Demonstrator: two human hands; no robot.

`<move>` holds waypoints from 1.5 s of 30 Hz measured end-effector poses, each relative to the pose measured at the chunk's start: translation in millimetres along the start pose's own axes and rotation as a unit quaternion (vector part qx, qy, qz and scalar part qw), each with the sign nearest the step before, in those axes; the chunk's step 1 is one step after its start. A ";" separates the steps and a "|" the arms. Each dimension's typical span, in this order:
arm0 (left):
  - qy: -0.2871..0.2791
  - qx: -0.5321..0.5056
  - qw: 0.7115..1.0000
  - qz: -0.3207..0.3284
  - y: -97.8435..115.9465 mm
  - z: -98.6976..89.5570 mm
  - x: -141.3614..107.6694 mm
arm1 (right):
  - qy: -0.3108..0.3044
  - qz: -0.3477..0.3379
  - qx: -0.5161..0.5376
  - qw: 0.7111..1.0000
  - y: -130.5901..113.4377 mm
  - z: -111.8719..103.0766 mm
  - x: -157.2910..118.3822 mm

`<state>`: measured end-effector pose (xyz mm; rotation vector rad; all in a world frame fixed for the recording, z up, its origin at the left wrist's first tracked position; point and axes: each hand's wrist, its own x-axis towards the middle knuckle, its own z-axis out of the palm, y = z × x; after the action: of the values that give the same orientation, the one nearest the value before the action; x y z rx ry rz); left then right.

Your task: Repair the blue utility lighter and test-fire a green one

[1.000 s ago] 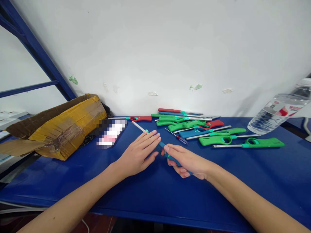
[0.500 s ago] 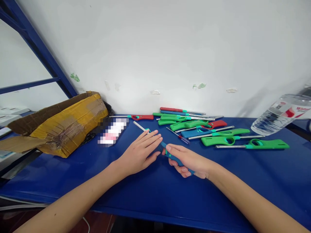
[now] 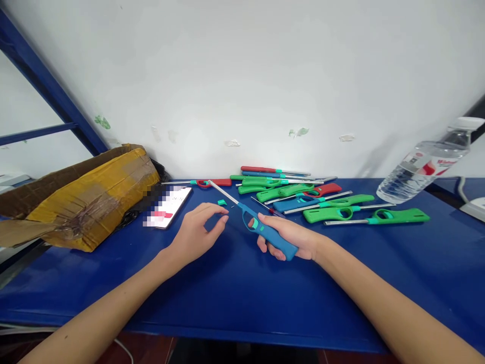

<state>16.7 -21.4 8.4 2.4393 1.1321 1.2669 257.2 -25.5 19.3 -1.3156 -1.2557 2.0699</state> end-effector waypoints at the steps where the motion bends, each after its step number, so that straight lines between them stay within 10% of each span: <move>1: -0.023 -0.036 0.998 -0.049 1.3 2.1 -0.6 | -0.002 0.000 0.006 1.000 0.1 -0.1 -0.1; 5: -0.122 -0.202 0.949 -0.208 4.7 14.4 -3.6 | -0.020 0.008 0.022 1.000 2.6 1.6 -0.7; 10: -0.172 -0.359 0.880 -0.259 11.7 22.0 -5.0 | -0.020 -0.019 0.007 1.000 5.3 8.2 -0.1; 20: -0.080 -0.472 0.779 -0.405 14.3 17.8 0.9 | 0.040 -0.065 -0.071 0.995 4.7 8.1 3.6; 27: -0.031 -0.488 0.766 -0.417 9.0 10.5 7.0 | 0.105 -0.238 -0.215 0.941 7.6 -1.0 4.4; 40: -0.060 -0.449 0.789 -0.415 7.9 9.1 6.7 | 0.066 -0.212 -0.243 0.944 6.0 -2.1 2.5; 45: -0.058 -0.317 0.896 -0.307 7.8 11.4 2.2 | 0.044 -0.201 -0.212 0.955 6.8 -3.7 3.8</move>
<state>30.4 -23.2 6.2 1.4927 1.0988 1.0378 259.5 -24.6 11.0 -1.1737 -1.8210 1.4961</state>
